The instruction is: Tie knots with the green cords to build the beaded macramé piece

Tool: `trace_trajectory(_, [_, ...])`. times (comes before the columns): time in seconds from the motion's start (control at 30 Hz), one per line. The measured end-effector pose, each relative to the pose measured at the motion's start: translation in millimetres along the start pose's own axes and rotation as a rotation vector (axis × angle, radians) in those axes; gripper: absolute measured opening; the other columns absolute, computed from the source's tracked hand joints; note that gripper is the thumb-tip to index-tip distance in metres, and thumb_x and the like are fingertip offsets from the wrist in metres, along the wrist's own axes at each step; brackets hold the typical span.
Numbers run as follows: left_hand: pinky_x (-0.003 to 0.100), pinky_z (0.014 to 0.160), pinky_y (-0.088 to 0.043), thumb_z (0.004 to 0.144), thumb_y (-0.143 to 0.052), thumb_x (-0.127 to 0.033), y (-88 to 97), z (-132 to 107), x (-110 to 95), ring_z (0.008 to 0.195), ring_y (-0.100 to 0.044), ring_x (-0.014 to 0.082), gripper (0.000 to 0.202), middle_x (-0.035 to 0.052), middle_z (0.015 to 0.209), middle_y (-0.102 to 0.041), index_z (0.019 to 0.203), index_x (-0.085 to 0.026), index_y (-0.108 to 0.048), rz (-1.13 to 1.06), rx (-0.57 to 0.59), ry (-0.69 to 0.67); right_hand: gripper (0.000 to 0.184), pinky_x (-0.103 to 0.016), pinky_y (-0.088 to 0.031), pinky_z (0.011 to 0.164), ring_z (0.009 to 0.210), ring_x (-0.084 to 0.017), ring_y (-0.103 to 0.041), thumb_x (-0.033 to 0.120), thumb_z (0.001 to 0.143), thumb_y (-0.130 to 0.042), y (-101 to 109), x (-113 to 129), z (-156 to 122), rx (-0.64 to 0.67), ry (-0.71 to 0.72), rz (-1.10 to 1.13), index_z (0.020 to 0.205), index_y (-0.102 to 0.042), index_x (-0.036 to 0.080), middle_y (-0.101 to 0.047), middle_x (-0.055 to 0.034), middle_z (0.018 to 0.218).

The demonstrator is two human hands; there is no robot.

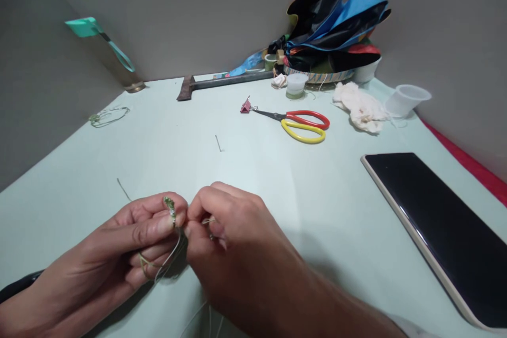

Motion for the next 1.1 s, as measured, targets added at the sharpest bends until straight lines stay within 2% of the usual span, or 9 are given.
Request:
trace_trajectory(0.23, [0.014,0.047,-0.031,0.064,-0.116,-0.028,-1.4,0,-5,0.052,-0.027,0.006,0.037,-0.0081,0.057,-0.049,0.072,-0.02,-0.081,-0.112,-0.023,-0.041,0.014,-0.025,-0.025,0.048,0.052,-0.01,-0.029,0.019,0.092,-0.068,6,2,-2,0.022,-0.124,0.101,0.08,-0.066,0.025,-0.034,0.0112,0.06])
trace_trajectory(0.33, [0.013,0.046,-0.034,0.069,-0.114,-0.025,-3.7,1,-5,0.05,-0.024,0.005,0.036,-0.0102,0.055,-0.044,0.069,-0.019,-0.078,-0.13,0.014,-0.061,0.006,-0.024,-0.028,0.048,0.052,-0.01,-0.035,0.02,0.096,-0.067,7,7,-3,0.055,-0.107,0.171,0.092,-0.067,0.024,-0.039,0.0117,0.059])
trace_trajectory(0.43, [0.012,0.045,-0.035,0.072,-0.113,-0.025,-4.3,2,-5,0.05,-0.023,0.0049,0.034,-0.0106,0.055,-0.043,0.07,-0.019,-0.079,-0.141,0.027,-0.06,0.007,-0.024,-0.029,0.048,0.052,-0.01,-0.037,0.019,0.098,-0.067,11,8,-3,0.032,-0.094,0.182,0.093,-0.067,0.024,-0.043,0.0111,0.059])
trace_trajectory(0.67, [0.011,0.046,-0.034,0.059,-0.119,-0.027,0.7,1,-4,0.052,-0.031,0.0049,0.042,-0.0089,0.059,-0.049,0.072,-0.018,-0.08,-0.133,-0.045,-0.04,0.008,-0.023,-0.029,0.049,0.055,-0.01,-0.04,0.02,0.099,-0.072,10,9,-5,0.016,-0.11,0.292,0.092,-0.071,0.024,-0.048,0.0078,0.065])
trace_trajectory(0.8, [0.012,0.045,-0.033,0.06,-0.118,-0.023,6.1,1,-3,0.055,-0.033,0.0052,0.041,-0.0061,0.068,-0.056,0.075,-0.018,-0.08,-0.146,-0.088,-0.045,0.007,-0.021,-0.022,0.047,0.053,-0.007,-0.034,0.025,0.099,-0.079,5,-6,-9,0.014,-0.345,0.531,0.1,-0.073,0.024,-0.061,0.0063,0.071])
trace_trajectory(0.87, [0.012,0.045,-0.034,0.06,-0.117,-0.023,6.3,1,-4,0.054,-0.033,0.005,0.041,-0.0064,0.067,-0.055,0.074,-0.017,-0.079,-0.132,-0.088,-0.05,0.012,-0.018,-0.021,0.045,0.048,-0.006,-0.028,0.029,0.1,-0.078,-3,-14,-11,0.067,-0.479,0.644,0.104,-0.068,0.024,-0.061,0.0092,0.065])
trace_trajectory(0.93, [0.012,0.045,-0.033,0.061,-0.116,-0.024,6.2,1,-5,0.053,-0.03,0.0049,0.039,-0.0073,0.064,-0.053,0.074,-0.018,-0.08,-0.121,-0.085,-0.053,0.015,-0.017,-0.021,0.041,0.043,-0.005,-0.023,0.028,0.098,-0.077,-14,-17,-11,0.188,-0.549,0.69,0.104,-0.064,0.025,-0.057,0.0127,0.057])
trace_trajectory(1.03, [0.013,0.045,-0.032,0.062,-0.117,-0.026,7.0,2,-5,0.052,-0.027,0.0044,0.036,-0.0071,0.063,-0.054,0.077,-0.019,-0.084,-0.113,-0.074,-0.061,0.016,-0.016,-0.022,0.038,0.038,-0.004,-0.027,0.023,0.091,-0.076,-29,-20,-14,0.394,-0.629,0.671,0.098,-0.062,0.025,-0.062,0.0121,0.055])
trace_trajectory(1.1, [0.013,0.046,-0.033,0.064,-0.116,-0.028,7.8,2,-4,0.051,-0.026,0.0042,0.035,-0.0075,0.061,-0.053,0.076,-0.019,-0.085,-0.092,-0.068,-0.062,0.017,-0.015,-0.022,0.038,0.038,-0.003,-0.031,0.023,0.09,-0.08,-32,-23,-15,0.447,-0.652,0.655,0.091,-0.063,0.023,-0.066,0.0097,0.058])
Point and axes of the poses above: each hand's wrist, its own z-axis towards the middle knuckle, its own y-axis out of the back of the hand, x = y × z, the point moved 9 cm from there along z, towards the middle knuckle
